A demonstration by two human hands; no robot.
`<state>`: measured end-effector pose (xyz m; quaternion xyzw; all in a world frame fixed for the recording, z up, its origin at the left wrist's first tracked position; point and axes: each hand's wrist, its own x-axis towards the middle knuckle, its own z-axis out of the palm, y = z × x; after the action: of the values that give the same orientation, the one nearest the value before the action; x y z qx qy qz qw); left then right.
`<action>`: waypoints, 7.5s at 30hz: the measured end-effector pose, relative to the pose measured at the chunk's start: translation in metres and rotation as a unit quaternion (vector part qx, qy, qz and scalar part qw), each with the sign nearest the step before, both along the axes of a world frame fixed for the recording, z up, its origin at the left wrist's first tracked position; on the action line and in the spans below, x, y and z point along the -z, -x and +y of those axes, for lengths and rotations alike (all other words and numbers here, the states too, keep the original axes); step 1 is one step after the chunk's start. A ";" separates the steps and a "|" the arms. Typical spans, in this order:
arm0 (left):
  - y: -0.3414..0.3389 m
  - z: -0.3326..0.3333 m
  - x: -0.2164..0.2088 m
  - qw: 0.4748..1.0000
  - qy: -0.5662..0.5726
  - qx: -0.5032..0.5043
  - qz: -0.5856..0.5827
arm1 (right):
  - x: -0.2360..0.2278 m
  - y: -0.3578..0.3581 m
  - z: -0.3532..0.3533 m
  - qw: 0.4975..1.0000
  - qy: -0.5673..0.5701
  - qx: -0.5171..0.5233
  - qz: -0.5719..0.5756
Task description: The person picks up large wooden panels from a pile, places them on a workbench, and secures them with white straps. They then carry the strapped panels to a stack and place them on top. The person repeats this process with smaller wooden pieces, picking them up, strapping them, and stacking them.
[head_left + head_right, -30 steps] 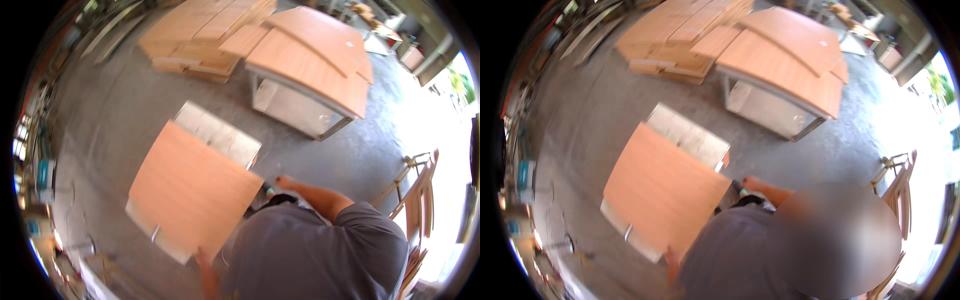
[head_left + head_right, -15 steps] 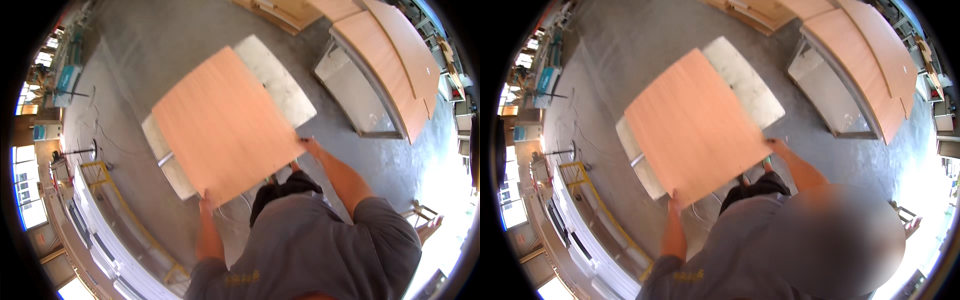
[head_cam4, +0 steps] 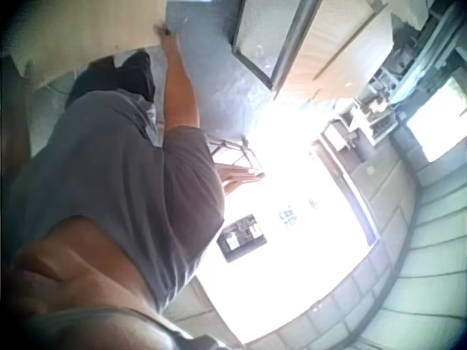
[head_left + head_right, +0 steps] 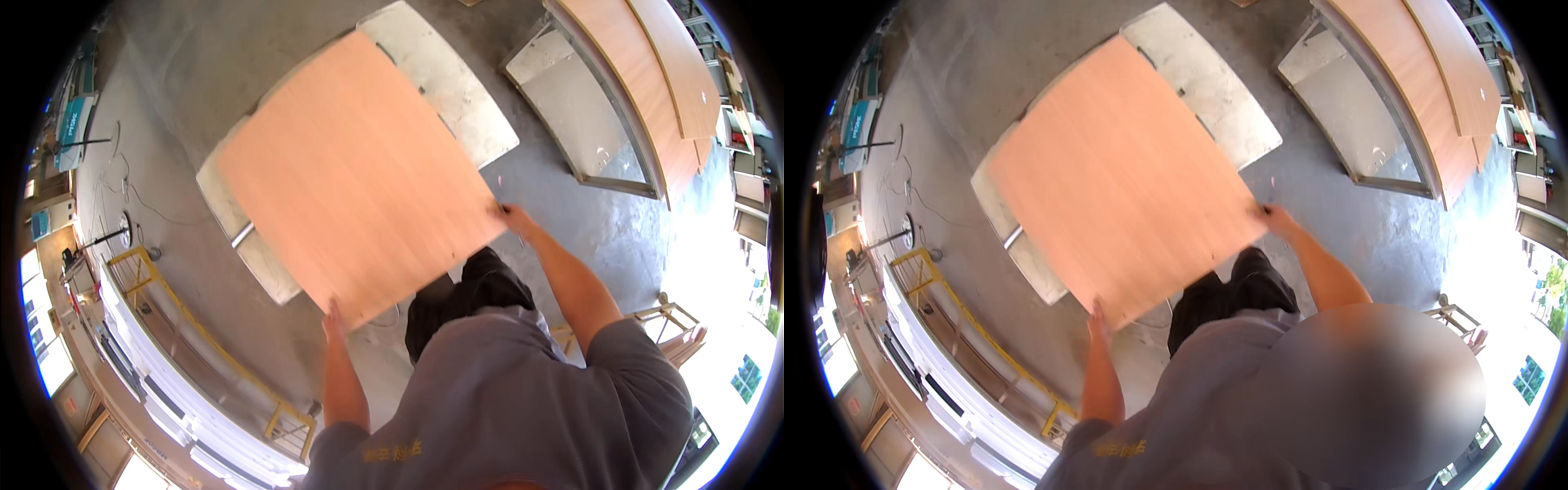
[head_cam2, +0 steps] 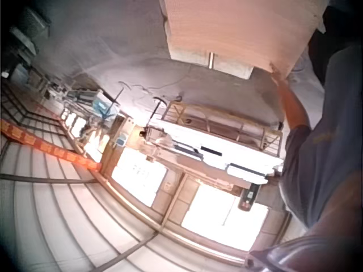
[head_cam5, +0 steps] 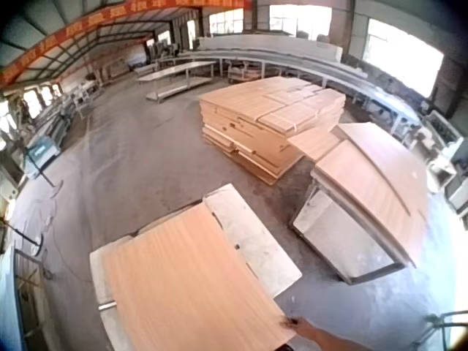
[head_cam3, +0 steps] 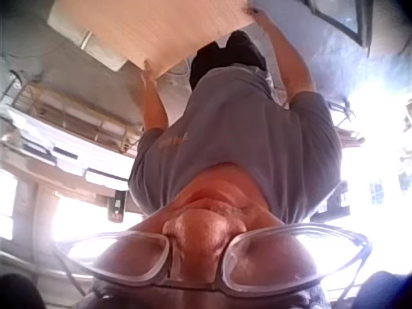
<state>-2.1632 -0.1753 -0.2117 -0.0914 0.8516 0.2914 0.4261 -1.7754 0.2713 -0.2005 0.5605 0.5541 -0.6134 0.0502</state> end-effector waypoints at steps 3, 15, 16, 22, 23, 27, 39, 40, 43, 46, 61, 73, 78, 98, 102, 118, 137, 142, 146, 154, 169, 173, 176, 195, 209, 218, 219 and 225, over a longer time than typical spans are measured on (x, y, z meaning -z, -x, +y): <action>-0.024 -0.057 0.027 1.000 -0.008 0.014 0.014 | -0.012 -0.027 -0.023 0.998 0.046 -0.014 -0.031; -0.097 -0.017 -0.052 0.987 0.060 -0.132 -0.071 | -0.023 -0.083 -0.055 0.990 0.136 -0.006 -0.023; -0.099 -0.003 -0.060 0.987 0.074 -0.133 -0.058 | -0.024 -0.083 -0.050 0.991 0.135 0.000 -0.018; -0.093 -0.016 -0.050 0.987 0.071 -0.133 -0.052 | -0.036 -0.064 -0.016 0.996 -0.041 -0.003 -0.073; -0.092 -0.019 -0.046 0.987 0.067 -0.133 -0.053 | -0.055 -0.039 0.008 0.991 -0.118 0.002 -0.064; -0.093 -0.037 -0.033 0.989 0.073 -0.114 -0.061 | -0.068 0.083 0.117 0.951 -0.301 -0.040 -0.052; -0.086 -0.066 -0.007 0.997 -0.037 -0.053 -0.031 | -0.047 0.260 0.222 0.834 -0.518 -0.146 -0.121; -0.086 -0.057 -0.015 0.995 -0.084 -0.054 -0.013 | -0.044 0.252 0.206 0.832 -0.533 -0.143 -0.052; -0.062 -0.013 -0.027 0.982 -0.118 -0.147 0.009 | -0.023 0.220 0.138 0.917 -0.377 -0.133 0.001; -0.041 -0.024 -0.006 0.985 -0.105 -0.134 -0.005 | -0.021 0.220 0.114 0.929 -0.358 -0.077 0.043; -0.038 -0.001 -0.016 0.974 -0.129 -0.187 0.012 | -0.020 0.227 0.115 0.913 -0.398 -0.086 0.024; -0.033 -0.006 -0.029 0.991 -0.074 -0.113 -0.017 | -0.056 0.321 0.021 0.738 -0.566 -0.365 -0.048; 0.118 0.007 -0.007 0.913 -0.042 -0.128 0.386 | -0.062 0.323 0.018 0.723 -0.565 -0.390 -0.081; 0.143 0.356 -0.034 0.812 -0.020 0.224 0.538 | -0.065 0.339 0.001 0.728 -0.519 -0.434 0.110; 0.125 0.369 -0.013 0.720 0.207 0.261 0.608 | -0.133 0.432 -0.026 0.611 -0.617 -0.433 0.244; 0.139 0.358 -0.031 0.775 -0.008 0.250 0.580 | -0.188 0.046 0.332 0.662 -0.521 -0.340 -0.418; 0.130 0.366 -0.043 0.799 -0.032 0.237 0.552 | -0.077 0.246 0.215 0.910 -0.406 -0.020 -0.081; 0.135 0.366 -0.039 0.796 -0.024 0.246 0.553 | -0.031 0.261 0.206 0.911 -0.407 0.052 -0.043; 0.159 0.374 -0.004 0.717 -0.184 0.251 0.624 | -0.005 0.262 0.233 0.891 -0.394 -0.151 -0.167; 0.152 0.347 0.007 0.719 -0.063 0.297 0.626 | -0.046 0.210 0.173 0.956 -0.285 -0.061 0.033; 0.146 0.346 -0.006 0.707 -0.123 0.364 0.594 | 0.105 -0.041 -0.060 0.978 -0.032 -0.141 -0.153; 0.132 0.357 -0.016 0.717 -0.162 0.362 0.574 | 0.117 -0.059 -0.067 0.971 -0.039 -0.127 -0.198; 0.140 0.354 -0.007 0.706 -0.132 0.357 0.597 | 0.056 -0.038 -0.051 0.979 -0.027 -0.135 -0.150; -0.064 0.036 -0.034 0.941 0.164 0.163 0.247 | 0.055 -0.030 -0.045 0.962 -0.119 -0.130 -0.208; -0.073 -0.012 0.028 0.993 0.111 -0.025 0.015 | 0.046 -0.016 -0.040 0.977 -0.090 -0.087 -0.172; -0.077 -0.017 0.039 0.994 0.095 -0.046 -0.017 | 0.012 -0.022 -0.045 0.982 -0.087 -0.050 -0.159; -0.077 -0.016 0.041 0.994 0.094 -0.047 -0.021 | 0.011 -0.025 -0.046 0.982 -0.112 -0.076 -0.135; -0.077 -0.029 0.041 0.993 0.090 -0.064 -0.030 | -0.001 -0.026 -0.055 0.975 -0.162 -0.125 -0.090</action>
<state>-2.0867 -0.2047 -0.2529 -0.1925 0.8537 0.2372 0.4217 -1.7495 0.2164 -0.1995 0.5400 0.7050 -0.4518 0.0850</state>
